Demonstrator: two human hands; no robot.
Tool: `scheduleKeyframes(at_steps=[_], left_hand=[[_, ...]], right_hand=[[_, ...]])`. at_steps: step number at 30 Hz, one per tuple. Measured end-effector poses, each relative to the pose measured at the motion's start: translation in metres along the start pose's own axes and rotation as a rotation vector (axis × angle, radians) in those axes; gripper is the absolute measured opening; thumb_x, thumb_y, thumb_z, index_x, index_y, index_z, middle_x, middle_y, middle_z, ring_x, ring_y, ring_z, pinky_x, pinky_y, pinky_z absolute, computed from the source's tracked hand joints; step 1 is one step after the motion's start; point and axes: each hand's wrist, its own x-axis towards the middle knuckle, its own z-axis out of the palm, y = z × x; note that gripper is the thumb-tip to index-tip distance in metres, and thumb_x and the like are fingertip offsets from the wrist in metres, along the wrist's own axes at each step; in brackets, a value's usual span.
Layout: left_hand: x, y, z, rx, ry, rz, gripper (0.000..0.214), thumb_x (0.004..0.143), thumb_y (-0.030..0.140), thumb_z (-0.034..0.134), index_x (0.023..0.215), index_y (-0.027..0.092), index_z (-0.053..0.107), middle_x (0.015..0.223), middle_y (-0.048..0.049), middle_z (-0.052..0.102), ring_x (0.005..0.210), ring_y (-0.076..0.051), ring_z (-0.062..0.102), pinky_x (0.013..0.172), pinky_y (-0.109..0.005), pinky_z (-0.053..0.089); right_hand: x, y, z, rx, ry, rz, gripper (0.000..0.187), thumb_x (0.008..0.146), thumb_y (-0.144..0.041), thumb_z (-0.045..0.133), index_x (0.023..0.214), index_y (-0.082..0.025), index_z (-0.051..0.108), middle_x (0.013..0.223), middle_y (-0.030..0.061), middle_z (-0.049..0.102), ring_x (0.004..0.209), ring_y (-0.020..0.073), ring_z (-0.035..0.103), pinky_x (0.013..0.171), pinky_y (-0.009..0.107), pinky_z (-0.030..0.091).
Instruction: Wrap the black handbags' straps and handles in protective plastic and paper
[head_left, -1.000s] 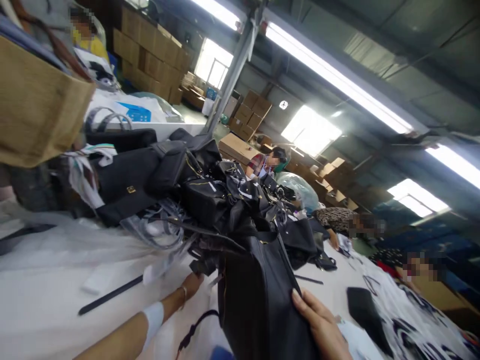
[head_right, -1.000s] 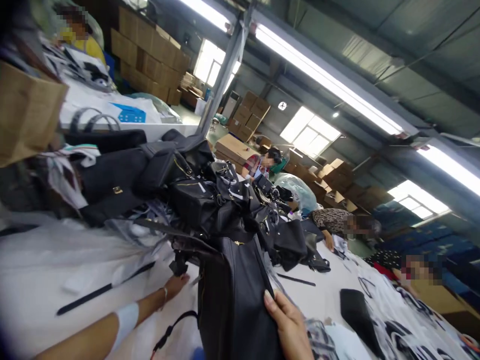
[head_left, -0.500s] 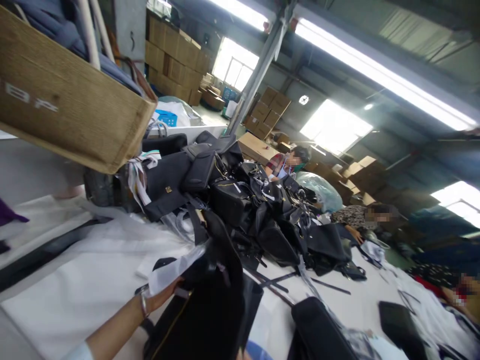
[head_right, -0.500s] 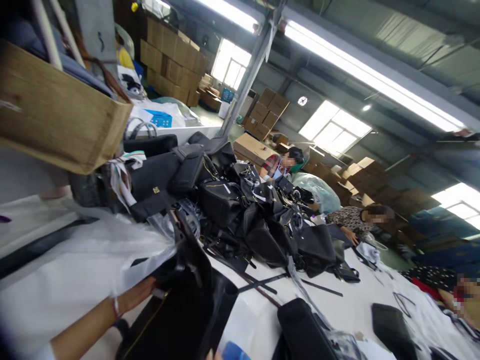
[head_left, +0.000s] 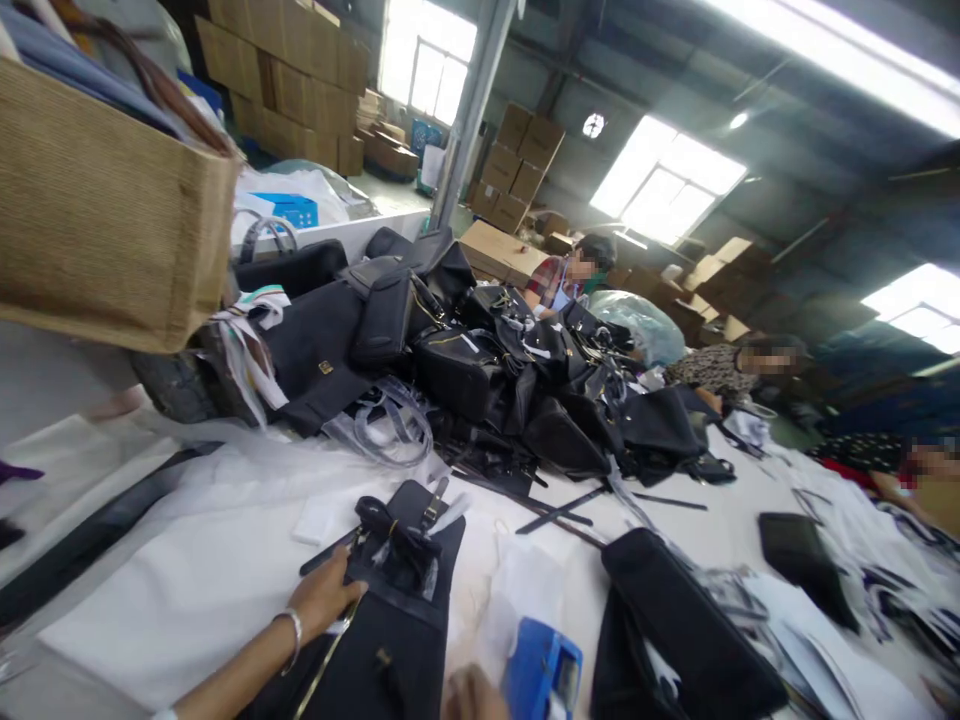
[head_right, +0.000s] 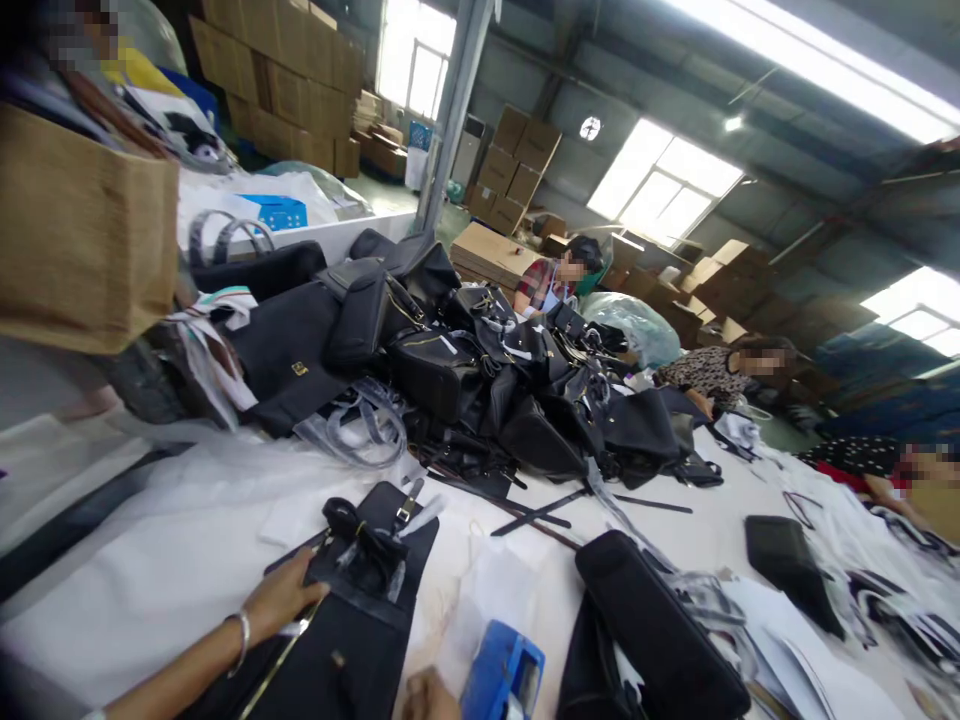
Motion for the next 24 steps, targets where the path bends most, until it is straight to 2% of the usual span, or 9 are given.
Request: scheduleKeyframes(at_steps=[2,4,6,8,11,13,17,21,24], left_hand=[[0.002,0.001,-0.001,0.087,-0.016,0.049,0.043,0.079,0.031,0.051,0.116,0.009,0.051,0.11,-0.0182,0.064,0.105,-0.03,0.06,0.087,-0.036,0.043],[0.004,0.007,-0.008,0.199,0.022,0.103,0.04,0.08,0.031,0.05,0.114,0.01,0.054,0.111,-0.0189,0.062,0.106,-0.032,0.058,0.089,-0.039,0.042],[0.007,0.017,-0.015,0.268,0.088,0.165,0.035,0.082,0.029,0.048,0.112,0.013,0.057,0.109,-0.0162,0.061,0.104,-0.031,0.057,0.089,-0.04,0.041],[0.012,0.025,-0.018,0.235,0.131,0.238,0.032,0.084,0.025,0.045,0.112,0.016,0.059,0.107,-0.0128,0.06,0.104,-0.028,0.056,0.091,-0.039,0.04],[0.023,0.034,-0.015,0.017,0.155,0.311,0.034,0.084,0.021,0.044,0.114,0.017,0.059,0.117,-0.011,0.058,0.109,-0.024,0.054,0.097,-0.037,0.039],[0.032,0.041,-0.012,-0.175,0.149,0.319,0.034,0.084,0.022,0.046,0.115,0.017,0.058,0.118,-0.0103,0.058,0.104,-0.022,0.056,0.095,-0.035,0.041],[0.051,0.063,-0.003,-0.541,-0.019,0.234,0.037,0.083,0.034,0.052,0.114,0.014,0.056,0.088,-0.0057,0.066,0.077,-0.019,0.061,0.069,-0.029,0.047],[0.065,0.086,0.013,-0.797,-0.173,0.19,0.04,0.079,0.039,0.057,0.109,0.014,0.055,0.085,-0.0042,0.065,0.064,-0.014,0.058,0.052,-0.022,0.04],[0.071,0.094,0.02,-0.876,-0.332,0.202,0.038,0.08,0.044,0.055,0.103,0.013,0.056,0.068,0.0015,0.059,0.047,-0.008,0.048,0.046,-0.02,0.035]], right_hand=[[0.018,-0.001,0.006,-0.109,0.129,-0.068,0.023,0.087,-0.044,0.05,0.082,-0.027,0.064,0.072,0.0015,0.065,0.07,0.0222,0.063,0.066,0.032,0.047],[0.045,-0.009,0.02,-0.299,0.243,-0.227,0.024,0.09,-0.04,0.044,0.089,-0.026,0.063,0.08,0.004,0.066,0.077,0.0239,0.063,0.073,0.034,0.047],[0.075,-0.021,0.039,-0.477,0.228,-0.393,0.023,0.087,-0.03,0.047,0.105,-0.026,0.061,0.099,0.0065,0.066,0.094,0.0253,0.061,0.083,0.036,0.046],[0.102,-0.029,0.057,-0.636,0.172,-0.462,0.04,0.08,-0.022,0.056,0.12,-0.024,0.054,0.114,0.009,0.061,0.106,0.0275,0.056,0.089,0.039,0.044],[0.127,-0.03,0.067,-0.75,0.123,-0.421,0.034,0.078,-0.016,0.056,0.112,-0.022,0.058,0.105,0.0094,0.063,0.099,0.0272,0.057,0.085,0.038,0.044],[0.134,-0.027,0.061,-0.666,0.135,-0.377,0.022,0.081,-0.016,0.052,0.101,-0.021,0.062,0.096,0.0073,0.064,0.094,0.0248,0.058,0.083,0.035,0.043],[0.139,-0.025,0.037,-0.277,0.031,-0.28,0.014,0.082,-0.027,0.055,0.094,-0.023,0.062,0.086,0.0,0.065,0.083,0.0198,0.059,0.076,0.03,0.044],[0.141,-0.024,0.028,0.174,-0.068,-0.185,0.025,0.082,-0.043,0.058,0.087,-0.019,0.06,0.067,-0.0033,0.057,0.062,0.0133,0.05,0.06,0.024,0.039],[0.14,-0.016,0.027,0.536,-0.125,-0.052,0.034,0.082,-0.052,0.057,0.081,-0.018,0.054,0.059,-0.0059,0.045,0.05,0.0083,0.037,0.051,0.02,0.031]])
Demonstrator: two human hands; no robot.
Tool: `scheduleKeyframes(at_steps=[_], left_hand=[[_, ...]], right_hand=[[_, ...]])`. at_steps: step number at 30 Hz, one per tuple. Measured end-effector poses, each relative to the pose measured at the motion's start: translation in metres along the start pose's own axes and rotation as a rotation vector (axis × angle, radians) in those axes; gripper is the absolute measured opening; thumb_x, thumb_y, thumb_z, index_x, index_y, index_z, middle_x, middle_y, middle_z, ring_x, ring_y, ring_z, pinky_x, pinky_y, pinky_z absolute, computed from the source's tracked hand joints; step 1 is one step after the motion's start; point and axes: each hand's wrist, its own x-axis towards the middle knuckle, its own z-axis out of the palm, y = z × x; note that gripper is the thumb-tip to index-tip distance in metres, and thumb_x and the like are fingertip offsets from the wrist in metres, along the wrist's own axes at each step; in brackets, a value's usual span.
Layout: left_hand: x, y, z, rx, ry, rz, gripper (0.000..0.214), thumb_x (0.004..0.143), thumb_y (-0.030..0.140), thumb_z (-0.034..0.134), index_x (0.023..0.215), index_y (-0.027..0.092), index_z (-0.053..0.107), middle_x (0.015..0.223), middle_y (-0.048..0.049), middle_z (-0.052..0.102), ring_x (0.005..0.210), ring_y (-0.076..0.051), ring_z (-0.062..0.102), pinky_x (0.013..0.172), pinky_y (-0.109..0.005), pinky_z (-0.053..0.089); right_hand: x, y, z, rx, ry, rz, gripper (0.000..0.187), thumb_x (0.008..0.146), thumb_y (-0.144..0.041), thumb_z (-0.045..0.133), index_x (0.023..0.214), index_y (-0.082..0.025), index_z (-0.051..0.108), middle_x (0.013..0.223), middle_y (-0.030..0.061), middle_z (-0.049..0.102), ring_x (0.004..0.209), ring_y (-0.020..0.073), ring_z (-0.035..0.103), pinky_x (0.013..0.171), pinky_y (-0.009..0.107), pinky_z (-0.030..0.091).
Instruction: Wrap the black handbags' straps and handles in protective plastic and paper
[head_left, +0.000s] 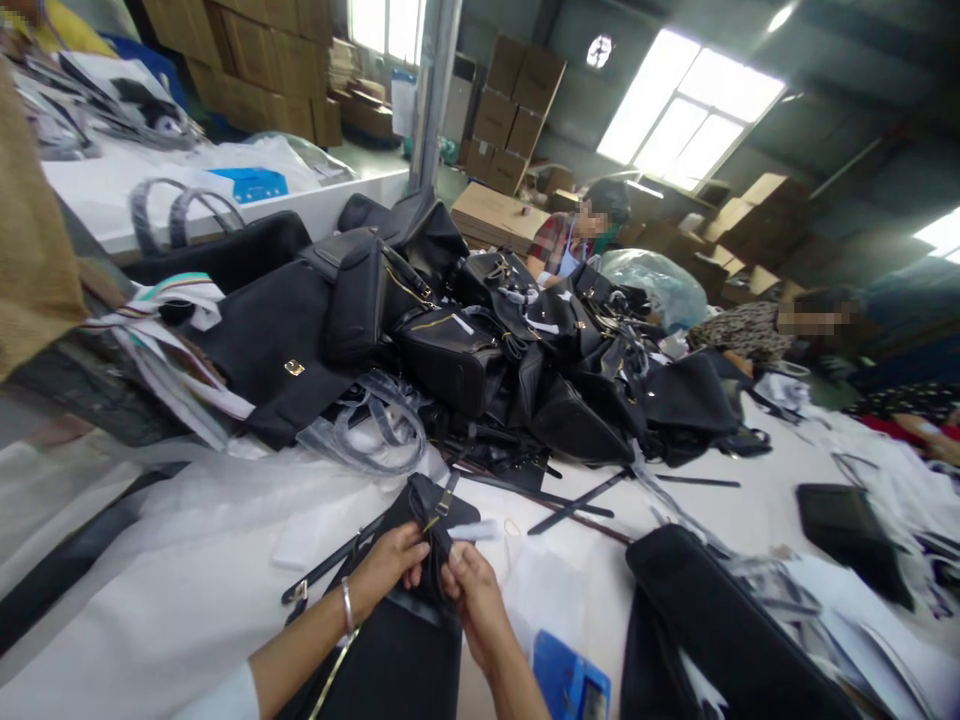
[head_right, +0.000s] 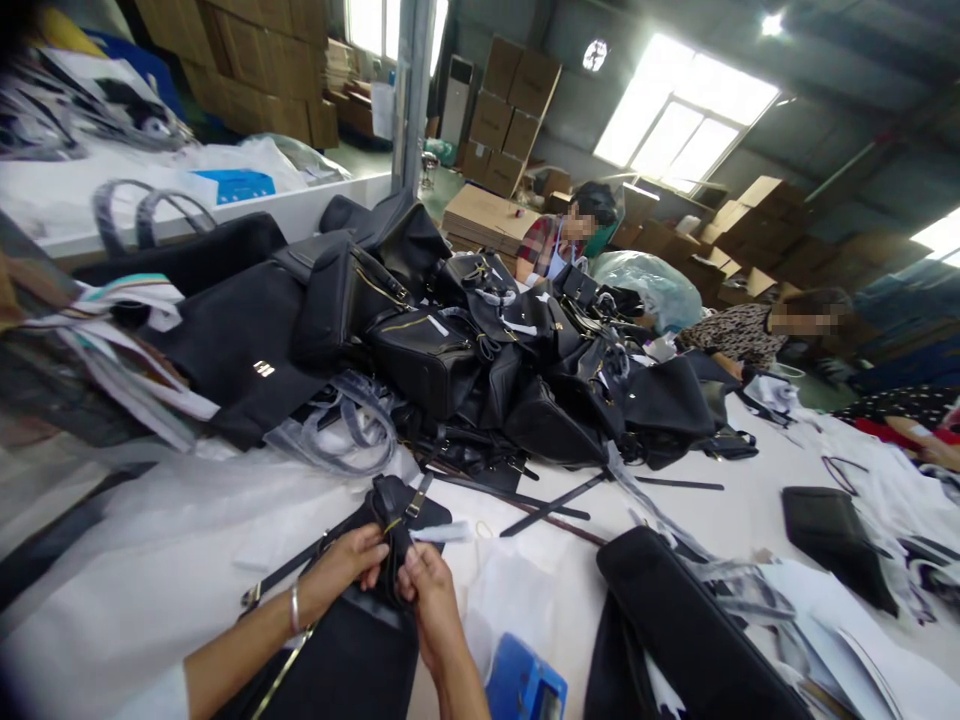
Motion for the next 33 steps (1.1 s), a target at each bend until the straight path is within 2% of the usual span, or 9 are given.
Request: scheduleKeyframes(at_steps=[2,4,10,14,17,20,25,29,33], left_hand=[[0.004,0.001,0.0,0.044,-0.048,-0.039,0.037,0.08,0.046,0.052,0.097,0.013,0.056,0.059,0.0047,0.053,0.04,-0.006,0.042,0.043,-0.019,0.032],[0.009,0.002,-0.001,0.147,-0.043,-0.073,0.035,0.079,0.046,0.052,0.09,0.014,0.056,0.056,0.0061,0.05,0.036,-0.006,0.04,0.039,-0.019,0.028],[0.013,0.007,0.001,0.293,0.022,-0.075,0.028,0.08,0.044,0.05,0.076,0.017,0.053,0.048,0.0091,0.042,0.034,-0.007,0.038,0.038,-0.02,0.022],[0.004,0.02,0.005,0.475,-0.035,0.001,0.025,0.079,0.04,0.056,0.09,0.018,0.062,0.056,0.0043,0.057,0.046,-0.014,0.052,0.049,-0.024,0.034],[0.004,0.026,0.007,0.647,-0.014,0.052,0.023,0.08,0.035,0.054,0.094,0.02,0.065,0.072,-0.0022,0.068,0.067,-0.021,0.062,0.063,-0.027,0.04],[0.01,0.024,0.008,0.892,0.013,0.102,0.024,0.087,0.031,0.044,0.094,0.018,0.063,0.09,-0.008,0.071,0.087,-0.024,0.065,0.074,-0.029,0.043],[0.014,0.012,0.008,1.202,-0.035,0.09,0.029,0.091,0.027,0.034,0.095,0.015,0.061,0.093,-0.0129,0.069,0.087,-0.026,0.066,0.076,-0.034,0.046],[0.014,0.009,0.007,1.263,-0.094,0.102,0.034,0.092,0.023,0.029,0.099,0.013,0.061,0.095,-0.0168,0.068,0.085,-0.029,0.066,0.075,-0.039,0.047],[0.019,0.011,0.002,1.29,-0.172,0.141,0.037,0.094,0.027,0.026,0.098,0.015,0.061,0.093,-0.0146,0.069,0.086,-0.03,0.067,0.074,-0.039,0.048]], right_hand=[[-0.001,0.007,-0.005,0.126,0.022,0.062,0.038,0.082,-0.055,0.057,0.079,-0.018,0.052,0.06,-0.0055,0.044,0.048,0.0072,0.036,0.049,0.019,0.03],[-0.002,0.014,-0.011,0.042,0.067,0.05,0.038,0.082,-0.056,0.055,0.082,-0.018,0.053,0.061,-0.0045,0.047,0.049,0.0083,0.04,0.049,0.02,0.033],[-0.002,0.01,-0.016,-0.783,0.113,-0.244,0.023,0.09,-0.036,0.047,0.107,-0.022,0.056,0.084,0.0033,0.066,0.074,0.0198,0.063,0.067,0.028,0.045],[0.002,-0.011,-0.021,-1.174,0.015,-0.269,0.023,0.092,-0.021,0.039,0.11,-0.02,0.054,0.094,0.0089,0.068,0.086,0.0237,0.066,0.072,0.03,0.045],[0.007,-0.023,-0.024,-1.414,-0.059,-0.274,0.023,0.093,-0.018,0.038,0.112,-0.018,0.052,0.097,0.0104,0.067,0.085,0.0235,0.066,0.07,0.03,0.046],[0.011,-0.026,-0.019,-1.511,-0.106,-0.305,0.02,0.092,-0.02,0.044,0.111,-0.017,0.05,0.097,0.0098,0.066,0.087,0.0228,0.065,0.071,0.029,0.048],[0.013,-0.028,-0.016,-1.714,-0.207,-0.234,0.017,0.09,-0.015,0.041,0.101,-0.012,0.053,0.092,0.0155,0.066,0.081,0.0253,0.065,0.065,0.033,0.048],[0.025,-0.053,-0.045,-1.711,-0.462,-0.186,0.024,0.093,-0.026,0.038,0.101,-0.013,0.057,0.085,0.0129,0.069,0.074,0.0232,0.066,0.061,0.028,0.044],[0.047,-0.073,-0.074,-1.672,-0.505,-0.163,0.033,0.097,-0.036,0.031,0.093,-0.019,0.06,0.082,0.006,0.071,0.074,0.0191,0.066,0.061,0.025,0.041]])
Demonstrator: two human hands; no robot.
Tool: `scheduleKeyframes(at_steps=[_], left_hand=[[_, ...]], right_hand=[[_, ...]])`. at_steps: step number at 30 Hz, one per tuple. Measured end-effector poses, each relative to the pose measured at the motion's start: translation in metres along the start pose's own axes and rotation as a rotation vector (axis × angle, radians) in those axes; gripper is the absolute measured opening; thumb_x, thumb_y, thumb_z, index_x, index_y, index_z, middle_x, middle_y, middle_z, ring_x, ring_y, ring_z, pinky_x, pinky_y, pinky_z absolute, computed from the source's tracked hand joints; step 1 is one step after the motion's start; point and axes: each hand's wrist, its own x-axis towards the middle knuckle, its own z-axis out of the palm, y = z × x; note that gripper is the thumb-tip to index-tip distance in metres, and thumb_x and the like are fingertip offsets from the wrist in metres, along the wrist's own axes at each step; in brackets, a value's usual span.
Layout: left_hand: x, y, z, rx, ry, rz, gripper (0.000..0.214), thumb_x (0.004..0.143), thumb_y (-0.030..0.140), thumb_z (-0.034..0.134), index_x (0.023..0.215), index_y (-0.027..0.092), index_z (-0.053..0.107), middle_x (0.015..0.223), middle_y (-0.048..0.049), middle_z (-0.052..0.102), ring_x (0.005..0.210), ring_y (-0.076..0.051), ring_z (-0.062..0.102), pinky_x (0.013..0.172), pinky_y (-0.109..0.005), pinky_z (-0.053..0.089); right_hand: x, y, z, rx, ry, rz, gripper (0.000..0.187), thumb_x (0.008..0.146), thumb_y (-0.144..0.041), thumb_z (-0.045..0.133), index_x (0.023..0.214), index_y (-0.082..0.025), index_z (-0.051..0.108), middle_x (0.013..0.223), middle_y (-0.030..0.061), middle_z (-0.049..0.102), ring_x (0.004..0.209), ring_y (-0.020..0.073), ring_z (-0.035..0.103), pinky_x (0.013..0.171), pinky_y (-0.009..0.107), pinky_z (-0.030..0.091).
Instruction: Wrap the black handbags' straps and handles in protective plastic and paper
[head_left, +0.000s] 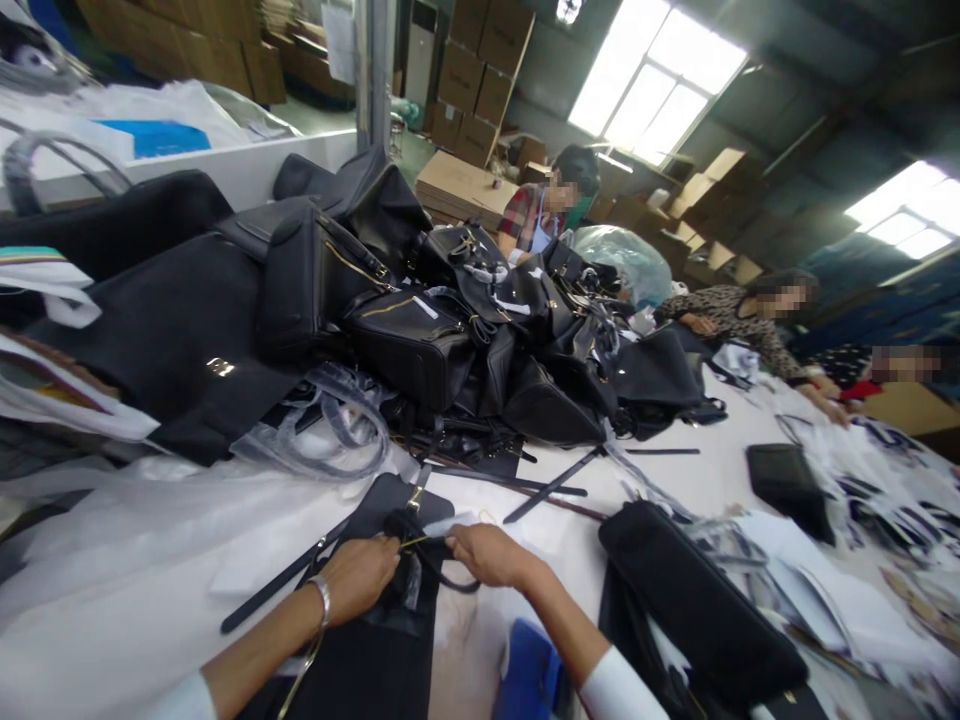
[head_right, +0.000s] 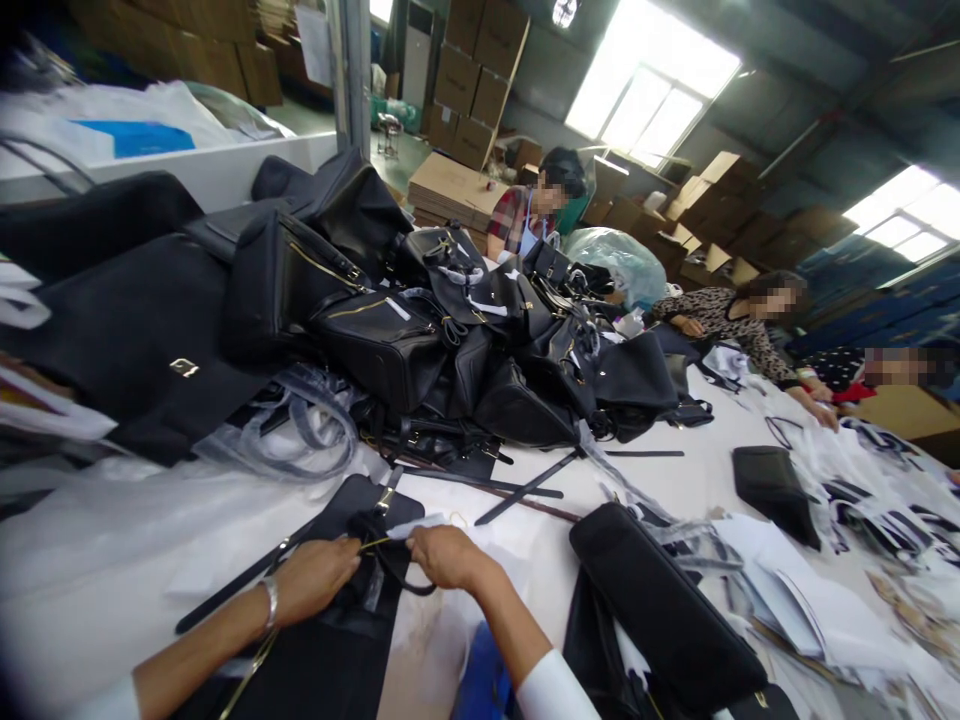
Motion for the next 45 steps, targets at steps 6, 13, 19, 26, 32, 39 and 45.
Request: scheduleKeyframes(at_steps=[6,13,19,26,32,39,45], left_hand=[[0.006,-0.012,0.0,0.001,-0.024,0.012,0.038,0.095,0.036,0.027,0.091,0.019,0.061,0.086,-0.0101,0.07,0.079,-0.027,0.068,0.066,-0.033,0.045],[0.001,-0.029,0.005,-0.091,-0.024,-0.064,0.05,0.095,0.047,0.022,0.079,0.021,0.061,0.078,-0.007,0.07,0.076,-0.025,0.066,0.067,-0.032,0.042],[0.0,-0.037,0.009,-0.434,0.049,-0.224,0.043,0.09,0.053,0.032,0.072,0.021,0.056,0.069,-0.0019,0.066,0.064,-0.019,0.063,0.06,-0.026,0.041],[-0.011,-0.037,0.014,-0.516,0.327,-0.467,0.045,0.087,0.054,0.035,0.101,0.016,0.056,0.077,-0.0081,0.07,0.057,-0.022,0.065,0.052,-0.031,0.048],[0.01,0.038,-0.037,0.029,0.721,-0.056,0.057,0.09,0.036,0.045,0.143,0.022,0.03,0.146,-0.012,0.038,0.129,-0.029,0.041,0.103,-0.044,0.037],[0.088,0.075,-0.046,-0.266,0.36,0.327,0.029,0.09,0.023,0.043,0.114,0.024,0.058,0.122,-0.0068,0.058,0.123,-0.024,0.044,0.105,-0.041,0.032],[0.105,0.046,-0.021,-0.447,0.101,0.158,0.026,0.089,0.027,0.04,0.094,0.019,0.064,0.093,-0.0051,0.068,0.086,-0.02,0.064,0.078,-0.03,0.047]], right_hand=[[0.017,0.025,0.012,-0.017,0.05,0.184,0.031,0.098,-0.033,0.03,0.103,-0.018,0.056,0.091,0.0095,0.072,0.084,0.023,0.067,0.07,0.029,0.043],[0.014,0.094,0.012,-0.023,0.14,0.582,0.033,0.097,-0.022,0.027,0.107,-0.007,0.054,0.096,0.0238,0.068,0.093,0.0289,0.066,0.077,0.038,0.047],[0.025,0.101,0.025,0.067,0.175,0.639,0.03,0.097,-0.024,0.032,0.104,-0.01,0.058,0.097,0.0203,0.069,0.093,0.0271,0.067,0.077,0.035,0.047],[-0.009,0.079,0.019,0.143,0.241,0.575,0.029,0.095,-0.023,0.029,0.096,-0.018,0.058,0.079,0.0062,0.07,0.069,0.0166,0.065,0.063,0.024,0.043],[-0.047,0.052,-0.031,0.082,0.297,0.412,0.024,0.095,-0.028,0.036,0.091,-0.02,0.058,0.08,0.0053,0.068,0.075,0.018,0.063,0.066,0.025,0.036],[-0.078,0.016,-0.091,0.041,0.394,0.151,0.024,0.097,-0.028,0.033,0.092,-0.022,0.056,0.081,0.0013,0.065,0.075,0.0149,0.06,0.066,0.022,0.034],[-0.09,0.029,-0.079,0.066,0.416,0.358,0.027,0.096,-0.031,0.033,0.085,-0.021,0.056,0.075,0.003,0.066,0.072,0.0167,0.062,0.063,0.023,0.034]])
